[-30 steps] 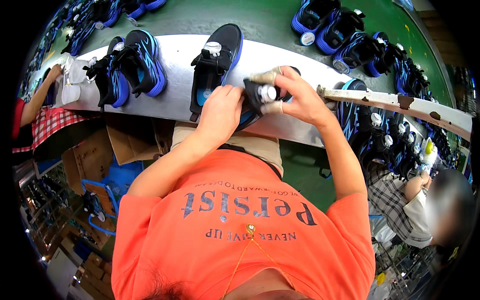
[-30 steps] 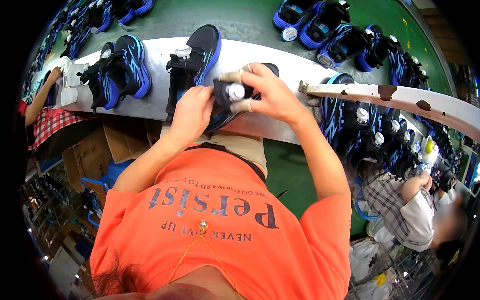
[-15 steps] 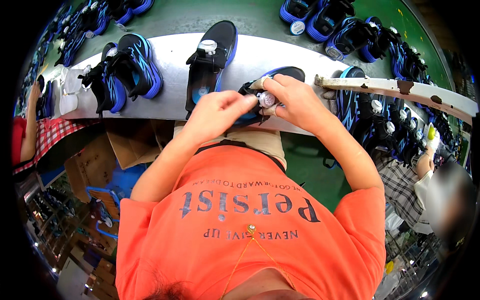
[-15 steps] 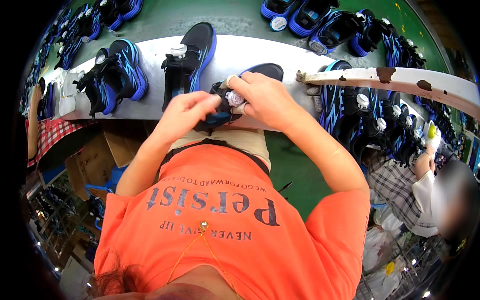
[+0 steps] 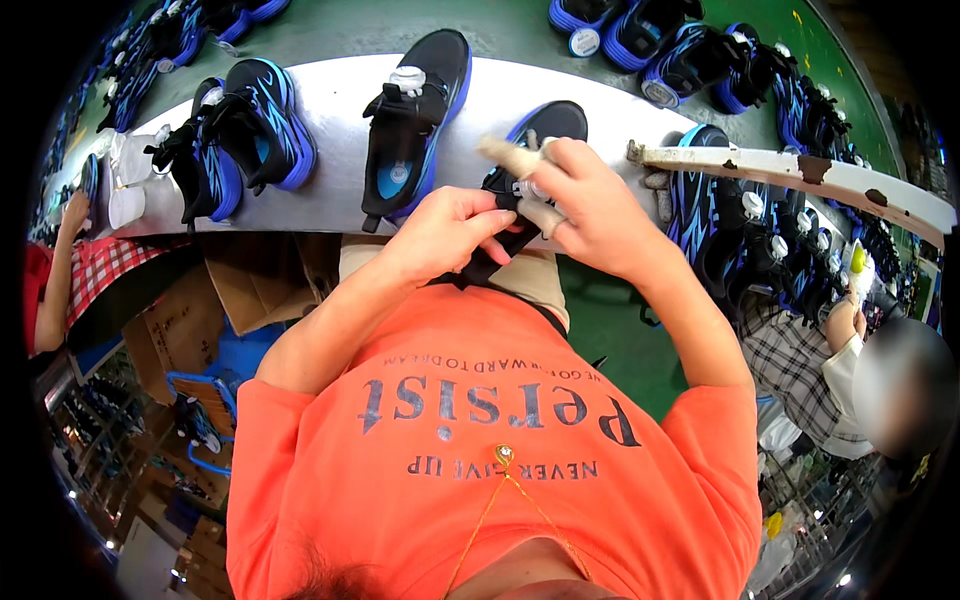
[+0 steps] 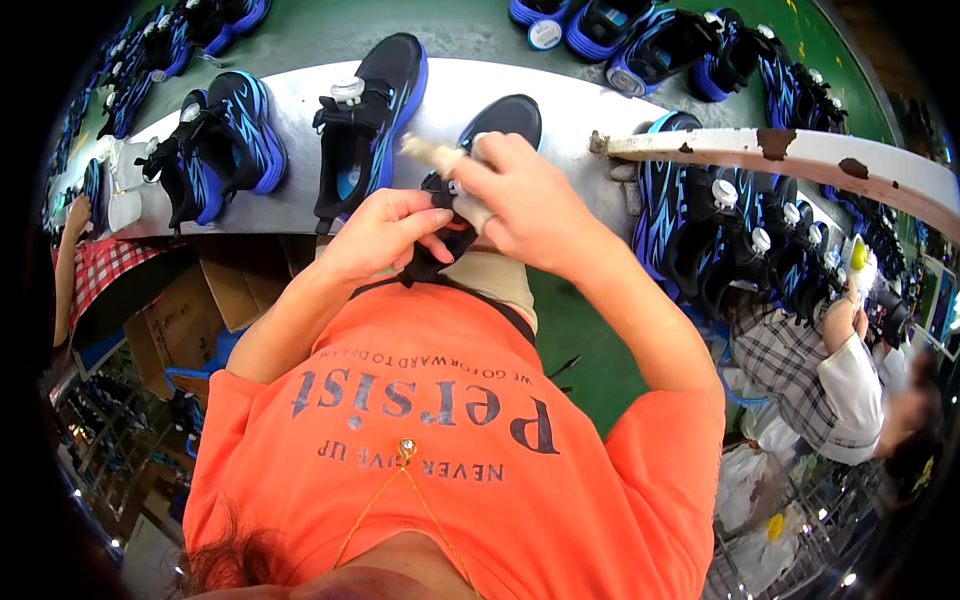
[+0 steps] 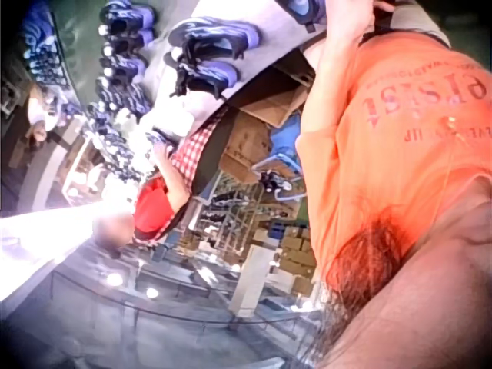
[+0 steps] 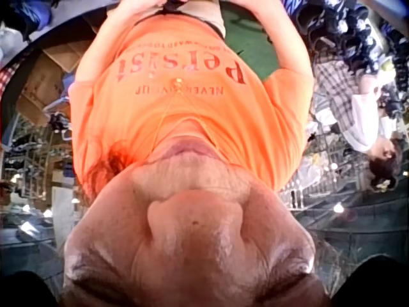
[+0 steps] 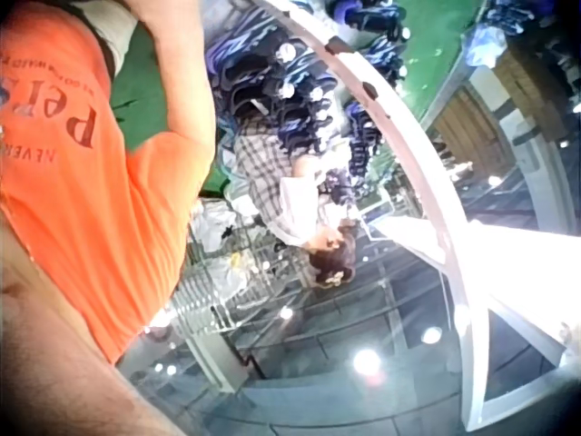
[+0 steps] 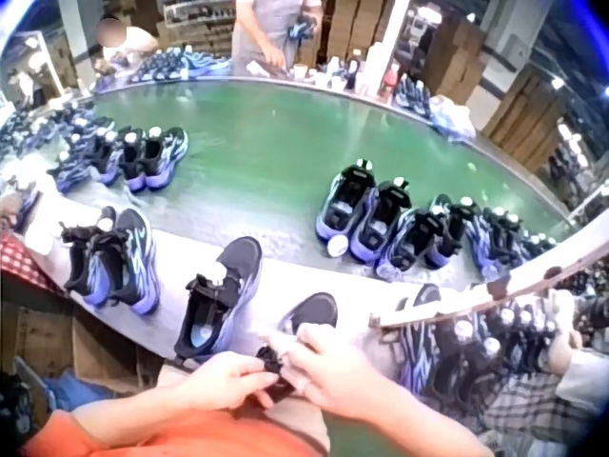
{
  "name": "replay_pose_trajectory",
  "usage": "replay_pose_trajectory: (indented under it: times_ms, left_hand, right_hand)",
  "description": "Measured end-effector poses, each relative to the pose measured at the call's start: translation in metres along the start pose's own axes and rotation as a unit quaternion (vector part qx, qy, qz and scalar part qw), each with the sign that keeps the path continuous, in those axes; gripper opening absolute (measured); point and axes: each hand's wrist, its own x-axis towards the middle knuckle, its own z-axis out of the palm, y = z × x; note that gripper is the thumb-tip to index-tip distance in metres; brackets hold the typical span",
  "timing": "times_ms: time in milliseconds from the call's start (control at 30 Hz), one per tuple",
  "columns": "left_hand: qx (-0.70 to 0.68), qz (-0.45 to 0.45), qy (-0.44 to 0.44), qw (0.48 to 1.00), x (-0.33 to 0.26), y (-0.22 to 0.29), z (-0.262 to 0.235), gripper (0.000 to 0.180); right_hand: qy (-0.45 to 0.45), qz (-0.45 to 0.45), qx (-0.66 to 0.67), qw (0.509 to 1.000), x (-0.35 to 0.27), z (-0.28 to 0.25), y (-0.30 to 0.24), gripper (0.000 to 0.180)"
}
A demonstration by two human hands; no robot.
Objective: The person uses a small cloth-covered tool to wipe and clean the dial lacing mechanisms and circular logos on sneakers, handling each shoe individually before returning it to the work surface.
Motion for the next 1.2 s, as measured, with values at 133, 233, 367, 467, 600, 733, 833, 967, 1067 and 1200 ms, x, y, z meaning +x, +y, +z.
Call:
replay_pose_trajectory:
  times_ms: [133,233,367,467,600,733,833,967,1067,1200]
  left_hand:
    - [-0.036,0.014,0.004,0.999,-0.001,-0.003,0.006,0.024]
    - [-0.023,0.013,-0.006,1.0,0.001,-0.01,0.004,0.024]
    - [0.096,0.007,-0.023,0.995,-0.008,-0.005,-0.003,0.026]
    - [0.152,0.269,0.237,0.921,-0.036,-0.013,-0.013,0.015]
    - [0.213,0.257,0.434,0.837,-0.022,-0.026,-0.067,0.03]
    - [0.289,0.278,0.398,0.825,0.01,-0.03,-0.077,0.029]
    - [0.187,0.288,0.44,0.83,0.017,-0.04,-0.086,0.021]
    - [0.122,0.205,0.403,0.883,0.02,-0.027,-0.084,0.019]
    - [0.116,0.165,0.337,0.92,0.003,-0.023,-0.082,0.019]
    - [0.061,0.059,0.127,0.988,-0.015,0.006,-0.078,0.022]
  right_hand:
    - [-0.023,0.1,0.08,0.992,-0.003,0.001,-0.007,0.058]
    - [0.05,0.047,0.053,0.996,-0.001,-0.001,-0.006,0.058]
    - [-0.076,0.135,0.087,0.984,0.015,-0.005,-0.008,0.054]
    - [-0.016,0.051,0.078,0.996,0.034,-0.023,0.015,0.053]
    - [-0.016,-0.025,0.139,0.99,0.103,-0.029,0.022,0.069]
    - [-0.146,-0.076,0.145,0.976,0.156,0.001,0.022,0.077]
    - [-0.13,-0.186,0.112,0.967,0.147,0.012,0.02,0.061]
    - [-0.14,-0.149,0.03,0.979,0.116,0.007,0.007,0.048]
    - [-0.163,-0.101,-0.02,0.981,0.121,0.002,-0.001,0.048]
    - [-0.177,-0.083,0.11,0.975,0.113,-0.001,0.005,0.054]
